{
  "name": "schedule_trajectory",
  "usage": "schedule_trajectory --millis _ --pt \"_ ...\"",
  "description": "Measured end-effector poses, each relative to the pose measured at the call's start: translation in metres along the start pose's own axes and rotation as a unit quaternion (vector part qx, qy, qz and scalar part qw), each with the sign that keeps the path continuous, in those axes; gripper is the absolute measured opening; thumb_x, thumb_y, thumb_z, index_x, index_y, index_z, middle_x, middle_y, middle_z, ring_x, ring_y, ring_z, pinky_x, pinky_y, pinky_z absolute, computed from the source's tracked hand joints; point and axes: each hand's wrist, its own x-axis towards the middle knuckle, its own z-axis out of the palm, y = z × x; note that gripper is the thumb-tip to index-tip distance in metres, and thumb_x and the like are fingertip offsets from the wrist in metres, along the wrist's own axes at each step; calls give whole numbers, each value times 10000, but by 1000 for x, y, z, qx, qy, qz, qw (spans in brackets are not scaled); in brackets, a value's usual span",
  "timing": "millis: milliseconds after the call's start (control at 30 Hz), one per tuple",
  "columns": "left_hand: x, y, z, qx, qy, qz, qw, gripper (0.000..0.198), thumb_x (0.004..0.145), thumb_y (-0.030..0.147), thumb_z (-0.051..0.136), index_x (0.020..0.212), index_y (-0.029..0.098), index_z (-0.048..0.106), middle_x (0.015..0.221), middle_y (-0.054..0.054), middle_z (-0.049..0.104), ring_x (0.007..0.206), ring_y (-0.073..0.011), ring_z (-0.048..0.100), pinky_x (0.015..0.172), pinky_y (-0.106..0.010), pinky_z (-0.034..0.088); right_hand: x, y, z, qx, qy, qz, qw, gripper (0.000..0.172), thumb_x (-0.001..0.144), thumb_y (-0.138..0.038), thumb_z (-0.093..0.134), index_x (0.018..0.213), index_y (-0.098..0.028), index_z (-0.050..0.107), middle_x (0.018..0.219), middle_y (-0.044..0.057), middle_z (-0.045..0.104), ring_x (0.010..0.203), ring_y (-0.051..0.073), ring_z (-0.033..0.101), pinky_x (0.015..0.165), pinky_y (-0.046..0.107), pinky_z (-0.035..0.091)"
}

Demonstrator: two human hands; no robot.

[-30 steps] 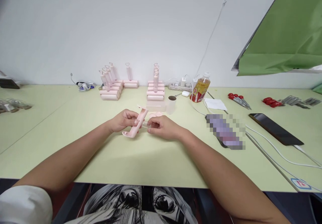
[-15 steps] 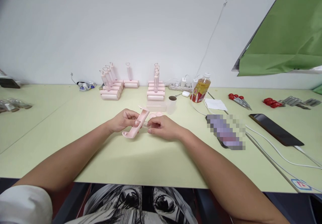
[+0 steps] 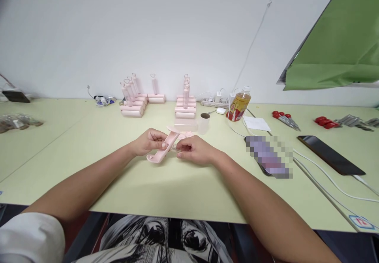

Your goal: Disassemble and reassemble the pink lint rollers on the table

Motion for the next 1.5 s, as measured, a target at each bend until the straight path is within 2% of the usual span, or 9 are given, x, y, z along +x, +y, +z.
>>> schedule_trajectory --millis 200,500,600,767,967,1033,1200,1367,1500 --pt "0 -3 3 -36 7 9 999 336 632 372 811 778 82 722 686 -43 665 567 -91 525 530 -206 378 0 -3 -4 31 -17 9 999 276 787 -396 630 688 -167 513 625 -52 338 586 99 308 552 245 241" --pt "-1 -8 7 -152 -9 -18 988 397 626 419 818 789 110 630 622 -26 638 484 -117 571 433 -199 380 -3 -20 -13 125 -36 21 991 315 745 -422 687 669 -170 515 616 -42 394 547 93 378 506 230 307" --pt "0 -9 8 -145 -15 -17 989 395 639 401 820 817 110 620 657 -33 656 523 -125 603 483 -208 437 -4 -16 -14 131 -44 28 990 299 757 -423 678 701 -164 540 628 -34 435 555 99 413 515 232 331" --pt "-1 -12 4 -119 -49 -36 991 409 615 374 847 817 115 603 689 -36 671 576 -131 623 558 -230 486 -4 -7 -10 79 -66 -4 995 280 788 -410 652 718 -155 562 670 -28 452 604 98 371 549 229 294" --pt "0 -20 -1 -106 -97 -77 987 566 667 405 814 1120 134 607 751 -33 652 637 -128 619 578 -220 476 -4 -3 -4 72 -102 11 992 279 827 -424 611 754 -159 569 655 -34 439 598 101 365 545 230 283" --pt "1 -23 -3 -95 -112 -73 987 572 688 413 798 1147 141 594 772 -39 645 660 -131 616 591 -223 476 -4 -2 -3 59 -103 11 993 261 832 -409 603 759 -160 577 666 -29 452 607 105 375 551 232 288" --pt "3 -22 -1 -84 -106 -38 990 509 658 468 802 973 127 594 750 -19 592 638 -113 571 575 -206 436 -4 -1 -4 41 -87 18 995 227 830 -381 594 777 -160 598 694 -16 481 629 116 390 565 238 303" --pt "5 -17 5 -73 -99 -10 992 478 624 495 813 769 132 538 641 30 498 557 -73 446 520 -189 353 -4 -1 -7 29 -86 31 995 213 823 -369 600 771 -163 595 673 -26 463 614 112 375 564 240 297" --pt "5 -16 6 -87 -71 -3 994 469 619 463 825 754 139 514 627 40 493 543 -64 434 507 -182 337 -4 2 -8 50 -80 54 994 221 821 -378 597 767 -164 581 633 -38 437 581 105 359 540 238 278"
